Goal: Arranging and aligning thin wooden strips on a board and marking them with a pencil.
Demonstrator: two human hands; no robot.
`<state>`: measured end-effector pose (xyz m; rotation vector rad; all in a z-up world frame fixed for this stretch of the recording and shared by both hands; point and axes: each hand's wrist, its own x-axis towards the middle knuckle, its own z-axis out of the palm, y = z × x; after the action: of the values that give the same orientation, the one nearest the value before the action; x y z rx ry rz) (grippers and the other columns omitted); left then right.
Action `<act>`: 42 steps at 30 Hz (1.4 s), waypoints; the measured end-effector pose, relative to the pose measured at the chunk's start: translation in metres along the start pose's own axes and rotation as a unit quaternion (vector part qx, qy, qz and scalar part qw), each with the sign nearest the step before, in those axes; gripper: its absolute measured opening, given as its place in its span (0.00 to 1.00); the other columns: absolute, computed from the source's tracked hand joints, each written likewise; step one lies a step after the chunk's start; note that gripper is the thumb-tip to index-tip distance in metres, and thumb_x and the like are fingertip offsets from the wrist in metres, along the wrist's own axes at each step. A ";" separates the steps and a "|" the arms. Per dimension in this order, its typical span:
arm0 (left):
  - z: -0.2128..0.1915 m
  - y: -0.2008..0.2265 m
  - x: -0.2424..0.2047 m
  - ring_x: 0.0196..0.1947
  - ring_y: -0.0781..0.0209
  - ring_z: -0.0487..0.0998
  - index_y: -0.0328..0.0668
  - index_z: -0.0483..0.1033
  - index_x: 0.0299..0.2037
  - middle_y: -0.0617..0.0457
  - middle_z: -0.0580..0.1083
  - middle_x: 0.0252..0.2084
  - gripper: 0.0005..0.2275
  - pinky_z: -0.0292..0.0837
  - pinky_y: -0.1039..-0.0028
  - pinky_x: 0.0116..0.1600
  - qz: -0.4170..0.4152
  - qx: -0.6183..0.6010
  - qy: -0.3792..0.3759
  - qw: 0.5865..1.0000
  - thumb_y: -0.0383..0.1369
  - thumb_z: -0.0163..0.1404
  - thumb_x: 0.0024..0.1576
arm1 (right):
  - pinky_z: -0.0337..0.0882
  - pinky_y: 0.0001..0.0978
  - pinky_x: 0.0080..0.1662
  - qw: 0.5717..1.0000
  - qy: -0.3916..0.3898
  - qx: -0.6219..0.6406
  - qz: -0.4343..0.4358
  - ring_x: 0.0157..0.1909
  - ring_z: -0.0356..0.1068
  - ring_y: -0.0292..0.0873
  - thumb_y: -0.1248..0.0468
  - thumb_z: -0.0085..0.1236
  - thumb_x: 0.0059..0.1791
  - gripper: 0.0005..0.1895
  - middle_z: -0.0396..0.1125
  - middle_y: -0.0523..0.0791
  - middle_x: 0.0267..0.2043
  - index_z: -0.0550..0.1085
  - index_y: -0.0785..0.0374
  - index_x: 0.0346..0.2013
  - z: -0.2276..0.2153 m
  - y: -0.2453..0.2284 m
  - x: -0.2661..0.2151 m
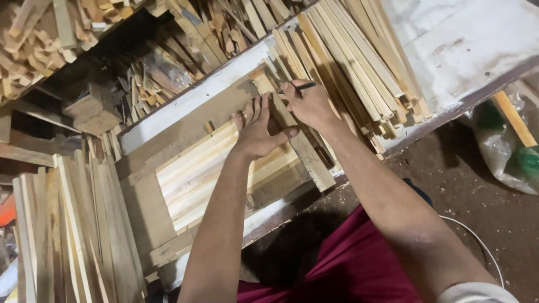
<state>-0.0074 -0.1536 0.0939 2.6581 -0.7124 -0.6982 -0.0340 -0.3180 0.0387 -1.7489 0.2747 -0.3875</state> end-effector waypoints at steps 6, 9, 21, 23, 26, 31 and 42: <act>0.001 0.003 -0.002 0.80 0.51 0.25 0.52 0.27 0.79 0.49 0.32 0.82 0.57 0.10 0.45 0.75 -0.008 -0.011 -0.004 1.000 0.72 0.46 0.49 | 0.70 0.29 0.34 0.998 -0.033 -0.043 0.037 0.24 0.72 0.38 0.52 0.47 0.53 0.18 0.69 0.39 0.15 0.78 0.53 0.25 -0.004 -0.007 -0.006; 0.008 -0.007 0.004 0.80 0.53 0.25 0.53 0.27 0.79 0.50 0.32 0.82 0.56 0.09 0.46 0.75 -0.011 -0.001 0.003 1.000 0.71 0.48 0.50 | 0.69 0.25 0.32 0.995 -0.036 -0.054 0.076 0.23 0.72 0.37 0.54 0.49 0.50 0.16 0.69 0.41 0.14 0.78 0.52 0.21 -0.015 -0.023 -0.032; 0.012 -0.012 0.004 0.80 0.49 0.27 0.54 0.28 0.79 0.50 0.34 0.82 0.52 0.05 0.46 0.74 -0.010 -0.018 0.014 1.000 0.65 0.50 0.54 | 0.69 0.30 0.33 0.993 -0.023 -0.046 0.102 0.24 0.73 0.41 0.58 0.48 0.55 0.16 0.70 0.46 0.16 0.81 0.63 0.33 -0.048 -0.024 -0.119; 0.011 -0.013 0.005 0.80 0.50 0.26 0.54 0.28 0.79 0.51 0.34 0.82 0.52 0.04 0.47 0.74 -0.007 -0.020 0.017 1.000 0.65 0.50 0.55 | 0.67 0.27 0.28 0.995 -0.020 -0.030 0.094 0.21 0.70 0.42 0.60 0.50 0.56 0.14 0.70 0.48 0.15 0.81 0.65 0.40 -0.047 -0.016 -0.123; 0.010 -0.008 -0.001 0.80 0.51 0.27 0.53 0.30 0.79 0.51 0.34 0.82 0.52 0.03 0.48 0.74 -0.009 -0.033 0.016 0.999 0.64 0.50 0.55 | 0.64 0.26 0.24 0.990 -0.037 -0.050 0.125 0.17 0.66 0.40 0.61 0.48 0.55 0.15 0.70 0.49 0.15 0.80 0.67 0.38 -0.057 -0.035 -0.137; 0.012 -0.013 -0.001 0.77 0.54 0.31 0.56 0.33 0.76 0.53 0.38 0.79 0.47 0.09 0.50 0.72 -0.017 -0.038 0.067 0.997 0.62 0.51 0.55 | 0.69 0.26 0.27 0.990 -0.042 -0.067 0.117 0.21 0.70 0.43 0.63 0.50 0.55 0.14 0.71 0.51 0.18 0.79 0.70 0.43 -0.063 -0.037 -0.125; 0.031 -0.128 -0.062 0.44 0.51 0.71 0.59 0.73 0.48 0.53 0.71 0.42 0.10 0.61 0.60 0.47 -0.137 -0.073 0.486 0.860 0.43 0.53 0.59 | 0.73 0.44 0.44 0.928 -0.051 -0.358 0.088 0.41 0.76 0.53 0.48 0.55 0.47 0.23 0.76 0.51 0.35 0.79 0.61 0.47 -0.031 -0.049 -0.097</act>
<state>-0.0212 -0.0192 0.0404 2.5062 0.0118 0.5412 -0.1367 -0.2974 0.0819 -2.4264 0.5422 -0.0541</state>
